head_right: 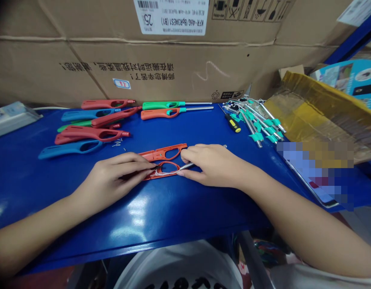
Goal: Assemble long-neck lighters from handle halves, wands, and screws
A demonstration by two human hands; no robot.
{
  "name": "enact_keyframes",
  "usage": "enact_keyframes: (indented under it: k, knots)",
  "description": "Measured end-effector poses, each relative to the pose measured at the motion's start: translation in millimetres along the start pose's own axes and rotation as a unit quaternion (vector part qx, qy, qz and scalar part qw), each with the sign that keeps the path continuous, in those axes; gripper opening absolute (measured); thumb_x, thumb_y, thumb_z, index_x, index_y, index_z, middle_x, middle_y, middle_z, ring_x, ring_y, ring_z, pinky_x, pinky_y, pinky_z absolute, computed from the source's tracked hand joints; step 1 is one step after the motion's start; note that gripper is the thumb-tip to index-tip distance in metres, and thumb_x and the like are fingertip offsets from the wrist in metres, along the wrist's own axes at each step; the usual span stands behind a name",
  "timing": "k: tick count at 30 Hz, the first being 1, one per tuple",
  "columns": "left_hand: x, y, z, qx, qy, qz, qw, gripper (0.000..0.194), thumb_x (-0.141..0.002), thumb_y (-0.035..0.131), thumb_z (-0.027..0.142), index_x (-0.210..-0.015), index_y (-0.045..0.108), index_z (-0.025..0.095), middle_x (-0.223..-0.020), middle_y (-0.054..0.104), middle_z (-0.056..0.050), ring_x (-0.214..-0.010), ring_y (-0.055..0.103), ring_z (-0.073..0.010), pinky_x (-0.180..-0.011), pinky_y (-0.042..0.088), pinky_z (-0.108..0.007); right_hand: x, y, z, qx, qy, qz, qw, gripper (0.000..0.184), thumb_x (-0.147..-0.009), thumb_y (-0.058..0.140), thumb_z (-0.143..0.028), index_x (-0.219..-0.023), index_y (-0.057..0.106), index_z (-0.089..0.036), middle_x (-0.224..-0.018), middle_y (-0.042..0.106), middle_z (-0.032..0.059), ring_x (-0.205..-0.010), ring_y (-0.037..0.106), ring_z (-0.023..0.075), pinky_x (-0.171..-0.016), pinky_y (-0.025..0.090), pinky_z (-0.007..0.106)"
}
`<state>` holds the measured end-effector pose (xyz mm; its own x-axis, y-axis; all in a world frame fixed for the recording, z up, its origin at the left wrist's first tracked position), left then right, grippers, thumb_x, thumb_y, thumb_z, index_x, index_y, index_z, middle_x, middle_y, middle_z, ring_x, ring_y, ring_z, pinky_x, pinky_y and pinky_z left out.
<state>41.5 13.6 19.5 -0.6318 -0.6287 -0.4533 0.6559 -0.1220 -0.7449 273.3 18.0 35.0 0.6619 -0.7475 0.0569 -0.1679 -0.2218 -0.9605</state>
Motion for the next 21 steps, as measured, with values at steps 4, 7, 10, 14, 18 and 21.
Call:
enact_keyframes:
  k: [4, 7, 10, 14, 18, 21]
  knots:
    - [0.6, -0.1, 0.2, 0.003, -0.006, 0.001, 1.0, 0.018, -0.097, 0.066, 0.015, -0.11, 0.077, 0.014, -0.102, 0.075, -0.007, -0.093, 0.072, -0.0159, -0.086, 0.057, -0.025, 1.4, -0.7, 0.9, -0.019, -0.007, -0.027, 0.999, 0.027, -0.109, 0.037, -0.037, -0.095, 0.054, -0.021, -0.095, 0.062, 0.0033, -0.084, 0.056, 0.0192, -0.075, 0.037, 0.031]
    - [0.2, -0.3, 0.8, 0.005, -0.008, 0.004, 1.0, 0.017, -0.096, 0.066, 0.015, -0.108, 0.077, 0.014, -0.1, 0.074, -0.007, -0.091, 0.072, -0.0154, -0.085, 0.057, -0.025, 2.7, -2.3, 2.2, -0.022, -0.008, -0.032, 0.999, 0.023, -0.108, 0.04, -0.034, -0.094, 0.053, -0.021, -0.095, 0.061, 0.0033, -0.083, 0.056, 0.0188, -0.074, 0.038, 0.031]
    - [-0.4, -0.3, 0.5, 0.006, -0.012, 0.005, 1.0, 0.017, -0.096, 0.066, 0.016, -0.108, 0.077, 0.014, -0.098, 0.074, -0.007, -0.087, 0.071, -0.0148, -0.081, 0.057, -0.024, 3.3, -3.5, 3.9, -0.026, -0.006, -0.032, 0.999, 0.02, -0.107, 0.045, -0.034, -0.093, 0.054, -0.021, -0.093, 0.062, 0.0018, -0.08, 0.056, 0.0178, -0.07, 0.037, 0.03]
    - [-0.9, 0.0, -0.1, 0.005, -0.015, 0.006, 1.0, 0.017, -0.096, 0.066, 0.017, -0.108, 0.077, 0.015, -0.097, 0.074, -0.006, -0.084, 0.071, -0.0144, -0.078, 0.057, -0.024, 4.2, -4.9, 5.2, -0.019, -0.011, -0.021, 1.0, 0.021, -0.106, 0.048, -0.035, -0.091, 0.055, -0.021, -0.091, 0.063, 0.0013, -0.077, 0.056, 0.017, -0.067, 0.035, 0.028]
    - [-1.3, -0.3, -0.1, 0.008, -0.017, 0.011, 1.0, 0.016, -0.096, 0.066, 0.018, -0.108, 0.078, 0.016, -0.096, 0.075, -0.006, -0.083, 0.071, -0.0145, -0.077, 0.058, -0.024, 5.9, -6.4, 5.5, -0.001, -0.018, -0.004, 1.0, 0.022, -0.105, 0.05, -0.034, -0.089, 0.058, -0.021, -0.088, 0.064, 0.0015, -0.076, 0.056, 0.017, -0.066, 0.033, 0.028]
    - [-1.9, -0.5, 0.0, 0.012, -0.02, 0.013, 1.0, 0.016, -0.097, 0.065, 0.02, -0.107, 0.078, 0.018, -0.095, 0.076, -0.006, -0.082, 0.072, -0.015, -0.077, 0.059, -0.025, 6.6, -7.3, 5.5, 0.013, -0.027, 0.008, 1.0, 0.023, -0.105, 0.05, -0.033, -0.087, 0.06, -0.021, -0.086, 0.065, 0.0011, -0.076, 0.057, 0.0169, -0.065, 0.032, 0.029]
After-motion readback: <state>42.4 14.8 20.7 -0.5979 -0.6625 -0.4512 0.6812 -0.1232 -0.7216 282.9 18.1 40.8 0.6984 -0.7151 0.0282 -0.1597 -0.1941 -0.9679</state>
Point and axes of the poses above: each hand's wrist, its own x-axis away from the middle knuckle, its own y-axis out of the palm, z = x × y, the point moved 4 cm from there along -x, towards the middle knuckle
